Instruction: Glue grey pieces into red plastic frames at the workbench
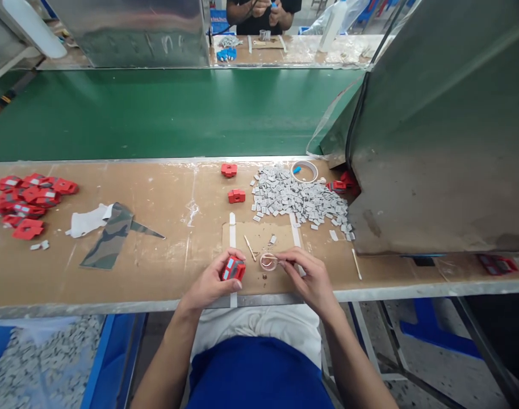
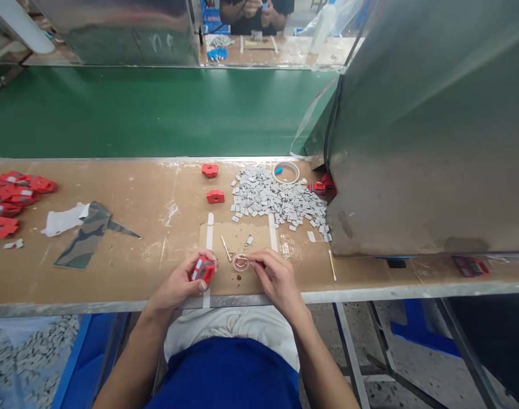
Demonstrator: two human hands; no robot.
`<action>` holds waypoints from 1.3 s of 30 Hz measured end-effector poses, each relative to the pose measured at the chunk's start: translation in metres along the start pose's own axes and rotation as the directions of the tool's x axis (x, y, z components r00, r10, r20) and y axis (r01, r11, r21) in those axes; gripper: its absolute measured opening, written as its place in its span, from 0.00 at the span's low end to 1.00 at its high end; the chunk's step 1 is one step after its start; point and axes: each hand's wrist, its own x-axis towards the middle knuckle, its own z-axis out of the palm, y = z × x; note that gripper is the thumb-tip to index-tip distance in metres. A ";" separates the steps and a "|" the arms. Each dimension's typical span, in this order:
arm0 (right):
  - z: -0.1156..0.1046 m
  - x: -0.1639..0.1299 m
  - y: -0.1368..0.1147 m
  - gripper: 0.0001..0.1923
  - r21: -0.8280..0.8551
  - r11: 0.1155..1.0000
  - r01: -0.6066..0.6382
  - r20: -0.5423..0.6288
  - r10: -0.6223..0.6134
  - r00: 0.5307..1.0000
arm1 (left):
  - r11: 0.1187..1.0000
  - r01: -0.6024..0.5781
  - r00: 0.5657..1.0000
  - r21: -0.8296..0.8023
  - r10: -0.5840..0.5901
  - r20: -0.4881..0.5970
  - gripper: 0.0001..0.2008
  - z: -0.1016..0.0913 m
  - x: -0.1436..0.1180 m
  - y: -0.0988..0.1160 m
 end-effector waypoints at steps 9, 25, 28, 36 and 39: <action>0.012 -0.006 0.012 0.17 0.256 0.942 -0.218 -0.213 0.275 0.938 | 0.959 0.017 0.996 -0.284 -0.041 -0.081 0.30 0.007 -0.006 0.001; 0.014 -0.012 0.002 0.20 0.408 0.864 -0.296 -0.263 0.422 0.868 | 0.846 -0.282 0.912 0.453 0.383 -0.147 0.08 0.018 -0.005 -0.020; 0.015 -0.016 -0.017 0.15 0.269 0.941 -0.204 -0.290 0.281 0.915 | 0.762 -0.298 0.898 0.576 0.428 -0.102 0.07 0.019 -0.005 -0.021; 0.029 -0.009 -0.039 0.04 0.055 0.996 0.067 -0.206 -0.054 0.977 | 0.639 -0.387 0.844 0.665 0.536 -0.024 0.11 0.018 -0.006 -0.030; 0.032 -0.009 -0.036 0.04 0.006 0.996 0.088 -0.185 -0.086 0.979 | 0.628 -0.393 0.842 0.672 0.540 -0.013 0.11 0.018 -0.005 -0.030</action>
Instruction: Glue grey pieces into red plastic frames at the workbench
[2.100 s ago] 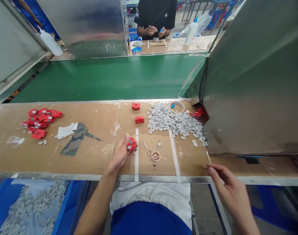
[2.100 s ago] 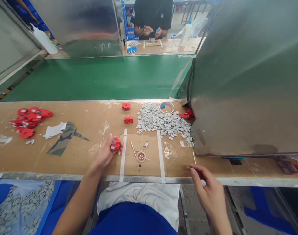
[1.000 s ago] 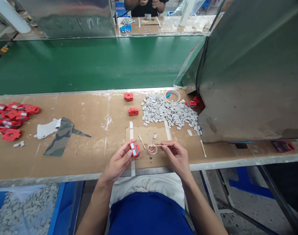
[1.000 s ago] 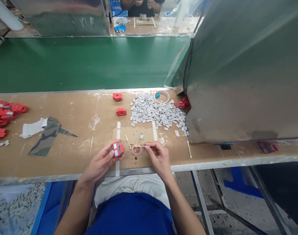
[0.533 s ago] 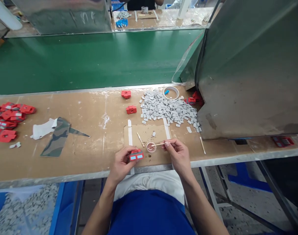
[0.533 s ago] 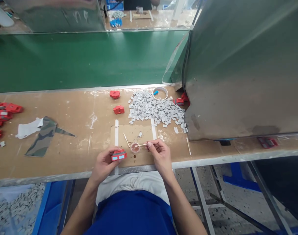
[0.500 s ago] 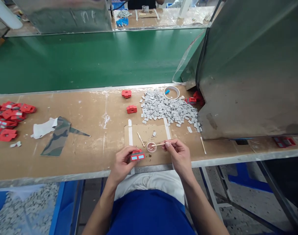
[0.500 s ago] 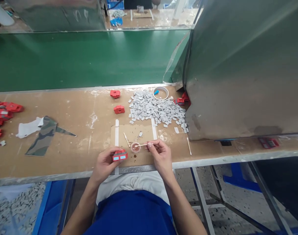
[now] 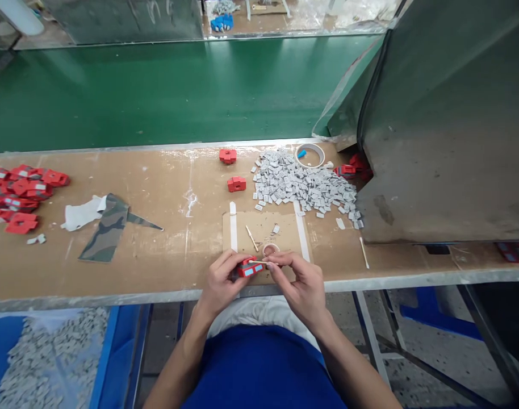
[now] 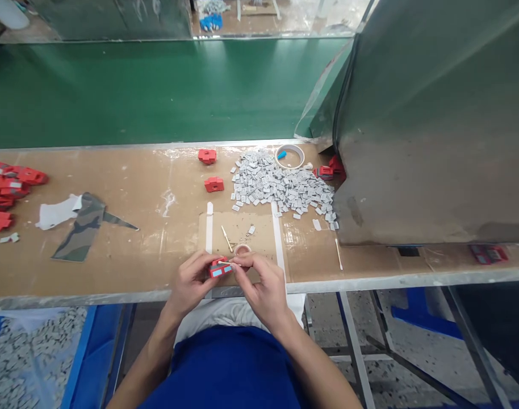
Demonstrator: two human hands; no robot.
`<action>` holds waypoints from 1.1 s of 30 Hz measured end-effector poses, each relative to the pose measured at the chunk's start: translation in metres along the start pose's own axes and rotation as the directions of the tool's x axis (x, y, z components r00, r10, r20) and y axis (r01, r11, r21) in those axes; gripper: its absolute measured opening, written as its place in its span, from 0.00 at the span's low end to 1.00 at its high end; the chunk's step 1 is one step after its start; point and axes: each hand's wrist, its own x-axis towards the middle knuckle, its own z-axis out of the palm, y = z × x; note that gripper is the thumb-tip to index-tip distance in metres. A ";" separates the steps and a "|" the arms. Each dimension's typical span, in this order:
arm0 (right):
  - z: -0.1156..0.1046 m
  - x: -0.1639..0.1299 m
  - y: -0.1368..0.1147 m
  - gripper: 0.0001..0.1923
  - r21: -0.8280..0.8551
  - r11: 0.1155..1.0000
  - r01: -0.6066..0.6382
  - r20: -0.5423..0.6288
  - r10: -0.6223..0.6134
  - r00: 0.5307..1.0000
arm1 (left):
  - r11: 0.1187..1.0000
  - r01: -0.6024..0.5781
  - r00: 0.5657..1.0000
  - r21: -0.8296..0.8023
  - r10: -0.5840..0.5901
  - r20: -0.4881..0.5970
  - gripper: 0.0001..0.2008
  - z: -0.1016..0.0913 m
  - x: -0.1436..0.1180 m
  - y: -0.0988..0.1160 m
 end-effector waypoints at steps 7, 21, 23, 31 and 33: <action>0.001 -0.002 0.005 0.04 -0.078 0.995 0.061 0.019 -0.060 0.998 | 1.000 -0.004 1.000 0.016 0.004 0.010 0.11 -0.001 0.001 0.001; 0.008 -0.001 0.004 0.04 -0.087 0.990 0.106 0.032 -0.104 0.994 | 1.000 -0.018 1.000 0.010 0.018 -0.003 0.08 0.000 0.003 0.003; 0.007 -0.001 0.002 0.05 -0.065 0.994 0.092 0.028 -0.091 0.995 | 1.000 -0.006 1.000 0.003 0.006 -0.003 0.09 -0.001 0.003 0.004; -0.021 0.001 0.016 0.05 -0.062 0.997 -0.051 -0.117 0.044 0.992 | 0.999 0.028 1.000 -0.030 -0.028 -0.004 0.10 -0.003 0.001 0.000; -0.021 -0.001 0.023 0.05 -0.089 0.994 -0.064 -0.085 0.057 0.995 | 0.997 0.032 0.999 -0.063 -0.033 -0.018 0.09 -0.004 0.002 -0.001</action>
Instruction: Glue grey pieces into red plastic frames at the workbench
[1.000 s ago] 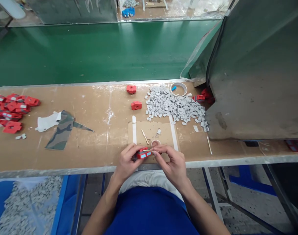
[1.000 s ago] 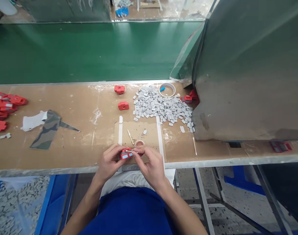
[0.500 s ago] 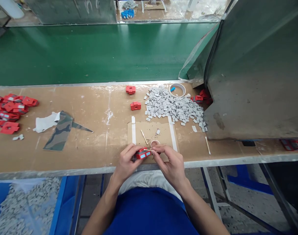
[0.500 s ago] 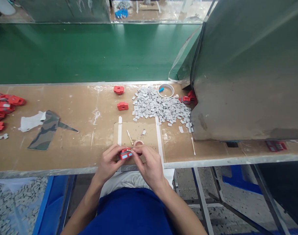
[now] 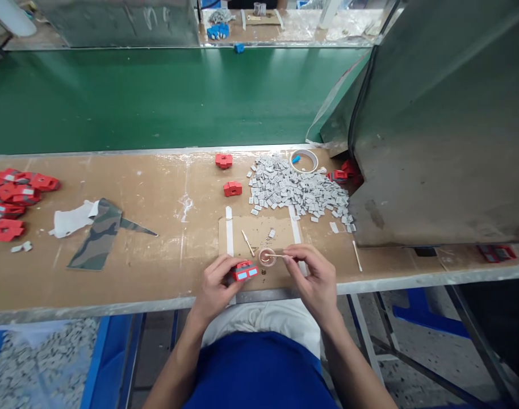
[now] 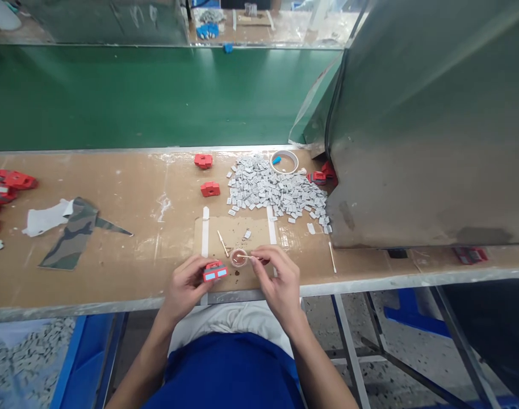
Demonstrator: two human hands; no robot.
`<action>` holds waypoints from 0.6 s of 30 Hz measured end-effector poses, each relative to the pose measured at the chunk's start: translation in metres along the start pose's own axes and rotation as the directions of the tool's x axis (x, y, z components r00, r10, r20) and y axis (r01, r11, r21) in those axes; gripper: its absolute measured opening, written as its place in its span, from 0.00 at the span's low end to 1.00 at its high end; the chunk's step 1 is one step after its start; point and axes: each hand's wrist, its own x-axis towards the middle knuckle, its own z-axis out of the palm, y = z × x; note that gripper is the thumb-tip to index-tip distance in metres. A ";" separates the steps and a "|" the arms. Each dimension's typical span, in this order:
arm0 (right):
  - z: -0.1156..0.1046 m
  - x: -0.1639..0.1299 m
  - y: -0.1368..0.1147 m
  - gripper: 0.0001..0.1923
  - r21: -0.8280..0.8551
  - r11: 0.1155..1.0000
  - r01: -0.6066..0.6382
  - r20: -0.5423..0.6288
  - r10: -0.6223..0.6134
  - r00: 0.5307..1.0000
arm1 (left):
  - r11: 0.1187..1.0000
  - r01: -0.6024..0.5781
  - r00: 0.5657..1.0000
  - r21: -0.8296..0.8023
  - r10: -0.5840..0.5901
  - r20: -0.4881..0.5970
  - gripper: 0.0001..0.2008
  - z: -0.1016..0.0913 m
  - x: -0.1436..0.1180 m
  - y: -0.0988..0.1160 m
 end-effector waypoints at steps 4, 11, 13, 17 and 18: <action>0.005 -0.004 0.010 0.10 -0.064 0.998 0.017 0.158 -0.006 0.987 | 0.995 -0.004 0.999 -0.104 -0.001 -0.053 0.09 -0.003 0.001 -0.001; -0.029 0.056 0.047 0.10 -0.249 0.965 0.078 0.078 -0.060 0.995 | 0.968 0.092 0.991 -0.235 -0.112 -0.071 0.09 -0.007 -0.003 -0.004; -0.032 0.082 0.062 0.09 -0.317 0.938 0.139 0.167 -0.089 0.982 | 0.953 0.128 0.988 -0.276 -0.147 -0.050 0.10 -0.006 -0.004 -0.005; -0.015 0.118 0.084 0.10 -0.445 0.816 0.368 0.425 -0.170 0.889 | 0.937 0.166 0.982 -0.306 -0.187 -0.041 0.12 -0.005 -0.005 -0.006; -0.010 0.123 0.088 0.09 -0.471 0.785 0.402 0.455 -0.174 0.873 | 0.937 0.165 0.981 -0.309 -0.188 -0.045 0.11 -0.005 -0.005 -0.005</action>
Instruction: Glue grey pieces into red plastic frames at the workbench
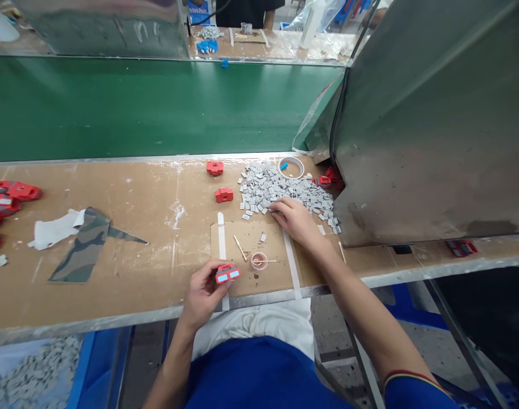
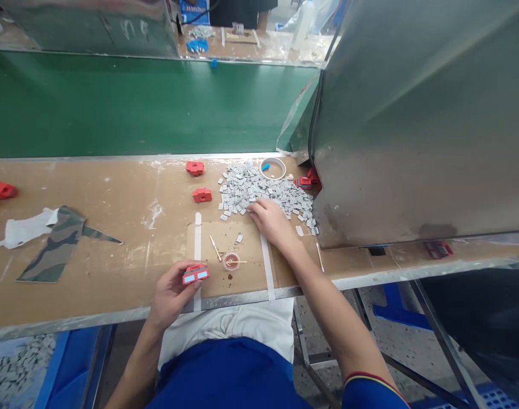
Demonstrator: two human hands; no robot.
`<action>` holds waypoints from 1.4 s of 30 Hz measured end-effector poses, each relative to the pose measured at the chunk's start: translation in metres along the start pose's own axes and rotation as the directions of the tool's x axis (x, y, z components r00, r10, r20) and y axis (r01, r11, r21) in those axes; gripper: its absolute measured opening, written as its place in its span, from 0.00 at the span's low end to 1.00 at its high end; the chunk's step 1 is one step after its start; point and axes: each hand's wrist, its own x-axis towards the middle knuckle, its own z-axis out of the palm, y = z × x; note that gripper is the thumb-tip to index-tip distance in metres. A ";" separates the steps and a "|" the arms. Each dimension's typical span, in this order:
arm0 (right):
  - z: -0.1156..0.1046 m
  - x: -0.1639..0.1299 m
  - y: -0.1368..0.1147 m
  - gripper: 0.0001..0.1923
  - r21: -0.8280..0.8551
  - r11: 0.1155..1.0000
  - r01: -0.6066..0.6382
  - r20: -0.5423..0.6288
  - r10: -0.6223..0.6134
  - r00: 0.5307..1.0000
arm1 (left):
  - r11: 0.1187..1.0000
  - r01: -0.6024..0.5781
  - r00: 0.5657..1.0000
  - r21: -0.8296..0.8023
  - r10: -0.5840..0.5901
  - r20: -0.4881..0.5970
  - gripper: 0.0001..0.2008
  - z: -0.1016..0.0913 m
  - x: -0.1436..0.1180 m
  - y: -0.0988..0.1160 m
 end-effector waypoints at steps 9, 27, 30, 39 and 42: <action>0.006 -0.006 0.001 0.11 -0.164 0.985 0.049 0.016 -0.047 0.999 | 1.000 -0.001 1.000 -0.021 0.001 -0.003 0.12 0.001 0.000 0.001; -0.011 -0.047 -0.021 0.11 -0.048 0.997 -0.052 -0.006 0.052 0.999 | 0.985 0.051 0.995 -0.167 -0.037 0.089 0.24 0.000 -0.009 -0.003; -0.029 -0.055 -0.037 0.07 0.212 0.967 -0.143 -0.106 0.168 0.980 | 0.969 0.077 0.993 -0.233 -0.055 0.101 0.19 0.001 -0.011 -0.004; -0.040 -0.090 -0.159 0.05 0.782 0.598 -0.175 0.005 0.275 0.962 | 0.976 0.095 0.990 -0.195 -0.071 0.125 0.20 -0.006 -0.012 -0.009; -0.023 -0.085 -0.167 0.07 0.789 0.566 -0.238 0.081 0.289 0.954 | 0.983 0.075 0.990 -0.165 -0.054 0.126 0.19 -0.007 -0.011 -0.008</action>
